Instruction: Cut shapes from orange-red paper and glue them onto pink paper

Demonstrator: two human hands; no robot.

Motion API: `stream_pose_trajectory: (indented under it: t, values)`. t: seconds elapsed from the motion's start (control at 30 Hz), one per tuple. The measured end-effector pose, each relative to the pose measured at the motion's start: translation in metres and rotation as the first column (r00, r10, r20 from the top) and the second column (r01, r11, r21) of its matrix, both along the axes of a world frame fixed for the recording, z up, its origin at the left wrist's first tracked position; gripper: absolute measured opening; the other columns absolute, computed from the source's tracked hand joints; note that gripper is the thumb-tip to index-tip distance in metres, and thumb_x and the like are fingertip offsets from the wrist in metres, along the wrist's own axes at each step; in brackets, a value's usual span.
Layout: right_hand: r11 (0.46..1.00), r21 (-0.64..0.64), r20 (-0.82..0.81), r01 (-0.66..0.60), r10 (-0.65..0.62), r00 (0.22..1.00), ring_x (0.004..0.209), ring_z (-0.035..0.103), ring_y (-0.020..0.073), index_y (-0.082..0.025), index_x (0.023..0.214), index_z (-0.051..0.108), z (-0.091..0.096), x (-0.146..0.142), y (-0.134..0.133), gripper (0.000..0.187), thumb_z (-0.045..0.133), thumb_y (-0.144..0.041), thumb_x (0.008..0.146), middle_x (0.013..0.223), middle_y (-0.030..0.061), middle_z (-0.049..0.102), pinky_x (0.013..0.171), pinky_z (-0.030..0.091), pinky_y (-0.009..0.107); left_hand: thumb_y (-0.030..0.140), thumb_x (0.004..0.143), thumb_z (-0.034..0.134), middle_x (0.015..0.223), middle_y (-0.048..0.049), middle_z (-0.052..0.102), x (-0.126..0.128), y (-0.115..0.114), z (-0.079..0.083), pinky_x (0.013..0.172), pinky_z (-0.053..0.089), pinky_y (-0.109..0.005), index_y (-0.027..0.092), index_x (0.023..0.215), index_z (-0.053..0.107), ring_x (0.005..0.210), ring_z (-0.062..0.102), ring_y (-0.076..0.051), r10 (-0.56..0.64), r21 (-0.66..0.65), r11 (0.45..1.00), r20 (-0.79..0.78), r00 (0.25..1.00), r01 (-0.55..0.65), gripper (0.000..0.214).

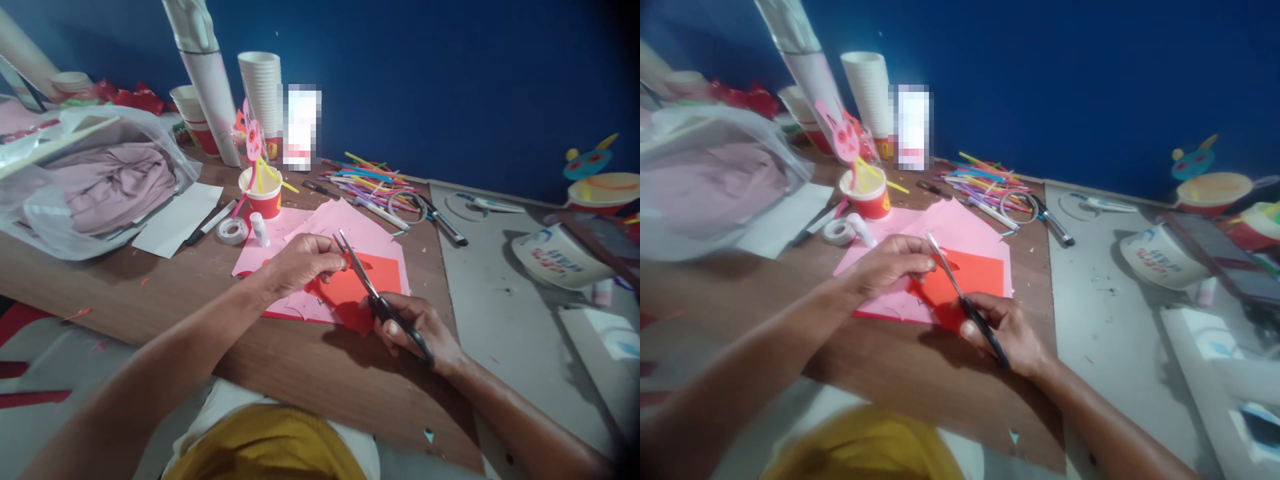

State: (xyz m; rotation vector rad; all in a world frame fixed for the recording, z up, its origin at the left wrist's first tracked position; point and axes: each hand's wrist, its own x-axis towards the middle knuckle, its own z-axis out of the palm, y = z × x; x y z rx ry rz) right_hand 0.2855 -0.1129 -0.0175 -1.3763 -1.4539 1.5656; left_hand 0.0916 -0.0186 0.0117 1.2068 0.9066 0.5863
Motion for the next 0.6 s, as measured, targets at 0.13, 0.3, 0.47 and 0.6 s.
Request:
stream_pose_trajectory:
  t: [0.13,0.3,0.47,0.6]
  values:
    - [1.000,-0.015,-0.006,-0.005,0.005,1.000,0.040,0.040,0.0070,-0.014,0.079,0.055,0.0013,-0.0015,-0.0001,0.048,0.061,-0.060,0.067,0.052,-0.0039,0.045,0.038,0.029,0.020,0.015,0.066,0.059,0.052,0.0022,0.053,-0.0021,0.0024,0.0034,0.050,0.033,-0.019,0.010,0.068,0.063,0.050,0.046,-0.006,-0.036,-0.001,0.999,-0.015,0.999,0.036,0.007]
    - [1.000,-0.017,-0.006,-0.005,0.005,1.000,0.039,0.040,0.0071,-0.014,0.080,0.055,0.0008,-0.0012,-0.0001,0.047,0.061,-0.059,0.068,0.051,-0.0041,0.045,0.038,0.028,0.020,0.014,0.067,0.059,0.053,0.0021,0.053,-0.0025,0.0028,0.0043,0.050,0.033,-0.020,0.009,0.071,0.064,0.050,0.046,-0.006,-0.042,-0.013,0.999,-0.017,0.999,0.042,0.008]
    - [0.999,0.014,-0.007,0.029,-0.029,1.000,0.040,0.041,0.0081,-0.014,0.080,0.054,-0.0003,-0.0001,-0.0002,0.046,0.063,-0.057,0.068,0.050,-0.0033,0.047,0.040,0.029,0.021,0.022,0.070,0.062,0.057,0.0022,0.053,0.0009,-0.0003,0.0003,0.053,0.036,-0.020,0.010,0.068,0.061,0.052,0.046,-0.005,-0.006,-0.057,0.998,0.052,0.999,0.009,0.012]
    - [0.998,0.022,-0.004,0.056,-0.056,0.998,0.041,0.042,0.0088,-0.014,0.081,0.055,-0.0001,-0.0010,0.0002,0.049,0.061,-0.060,0.067,0.050,-0.0028,0.048,0.041,0.031,0.021,0.027,0.067,0.067,0.060,0.0019,0.053,0.0039,-0.0030,-0.0042,0.057,0.040,-0.022,0.011,0.068,0.060,0.054,0.048,-0.006,0.013,-0.080,0.997,0.079,0.997,-0.007,0.018]
